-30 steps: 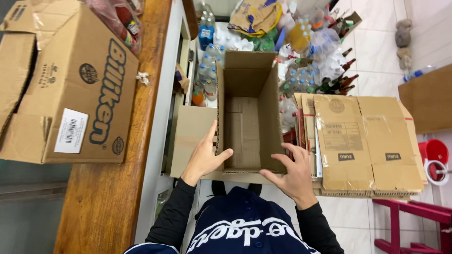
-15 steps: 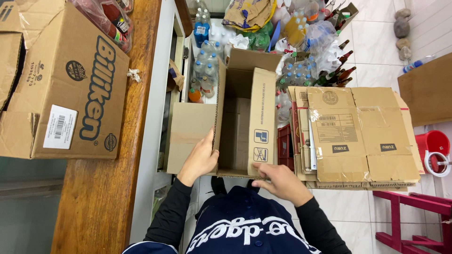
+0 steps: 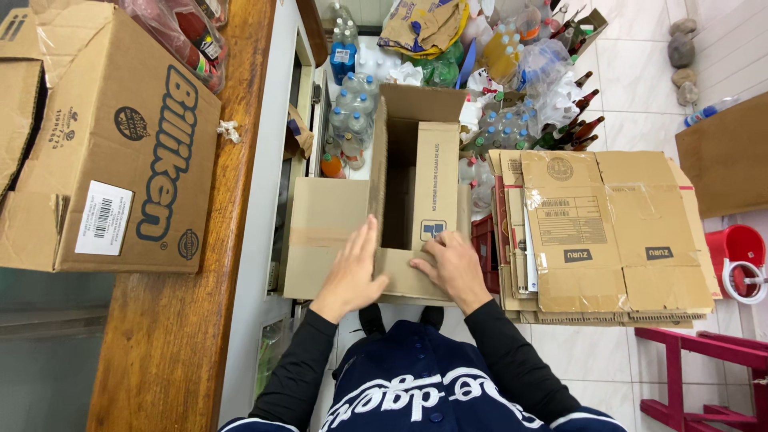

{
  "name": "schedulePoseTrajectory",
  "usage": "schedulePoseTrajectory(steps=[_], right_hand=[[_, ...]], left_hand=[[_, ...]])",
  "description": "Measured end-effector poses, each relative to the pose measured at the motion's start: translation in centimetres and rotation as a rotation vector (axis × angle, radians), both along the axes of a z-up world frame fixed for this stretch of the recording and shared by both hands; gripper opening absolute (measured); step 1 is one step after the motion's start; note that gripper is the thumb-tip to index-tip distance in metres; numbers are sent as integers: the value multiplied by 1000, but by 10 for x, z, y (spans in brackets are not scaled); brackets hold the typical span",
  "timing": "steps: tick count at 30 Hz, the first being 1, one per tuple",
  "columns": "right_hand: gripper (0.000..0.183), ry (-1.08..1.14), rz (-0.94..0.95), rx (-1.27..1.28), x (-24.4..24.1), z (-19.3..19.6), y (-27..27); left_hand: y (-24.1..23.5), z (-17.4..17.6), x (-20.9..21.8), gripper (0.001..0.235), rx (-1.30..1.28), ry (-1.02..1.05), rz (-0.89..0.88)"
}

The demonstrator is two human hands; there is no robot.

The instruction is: The person unfolds several cardboard boxes by hand, flattening them one by one.

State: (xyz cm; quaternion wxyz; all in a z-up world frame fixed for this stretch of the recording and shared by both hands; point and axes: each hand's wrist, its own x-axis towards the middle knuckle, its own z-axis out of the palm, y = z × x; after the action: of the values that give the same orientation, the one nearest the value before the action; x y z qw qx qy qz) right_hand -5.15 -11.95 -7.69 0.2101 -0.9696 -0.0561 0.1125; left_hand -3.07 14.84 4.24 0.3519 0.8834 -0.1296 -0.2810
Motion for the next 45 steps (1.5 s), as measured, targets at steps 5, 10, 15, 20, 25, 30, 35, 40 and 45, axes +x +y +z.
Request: schedulePoseTrajectory(steps=[5, 10, 15, 20, 25, 30, 35, 40, 45], right_hand=[[37, -22, -15, -61, 15, -27, -9], [17, -130, -33, -106, 73, -34, -24], [33, -281, -114, -233, 169, -7, -3], [67, -135, -169, -285, 247, -19, 7], [82, -206, -178, -333, 273, -34, 1], [80, -110, -215, -236, 282, -31, -5], [87, -91, -182, -12, 273, -23, -18], [83, -51, -207, 57, 258, 0, -15], [84, 6, -212, 58, 268, 7, -18]], left_hand=[[-27, -39, -14, 122, 11, -97, -186], [-43, -52, -10, 120, 247, -153, -252], [-43, -73, 0, 104, 260, -217, -243], [-40, -96, 23, 91, 315, -300, -307], [-45, -89, 36, 74, 294, -265, -308], [-57, -89, 65, 58, 213, -305, -223], [-73, -97, 108, 42, 73, -123, -158], [-92, -77, 134, 57, 67, 93, -71], [-94, -59, 159, 66, 15, 124, 131]])
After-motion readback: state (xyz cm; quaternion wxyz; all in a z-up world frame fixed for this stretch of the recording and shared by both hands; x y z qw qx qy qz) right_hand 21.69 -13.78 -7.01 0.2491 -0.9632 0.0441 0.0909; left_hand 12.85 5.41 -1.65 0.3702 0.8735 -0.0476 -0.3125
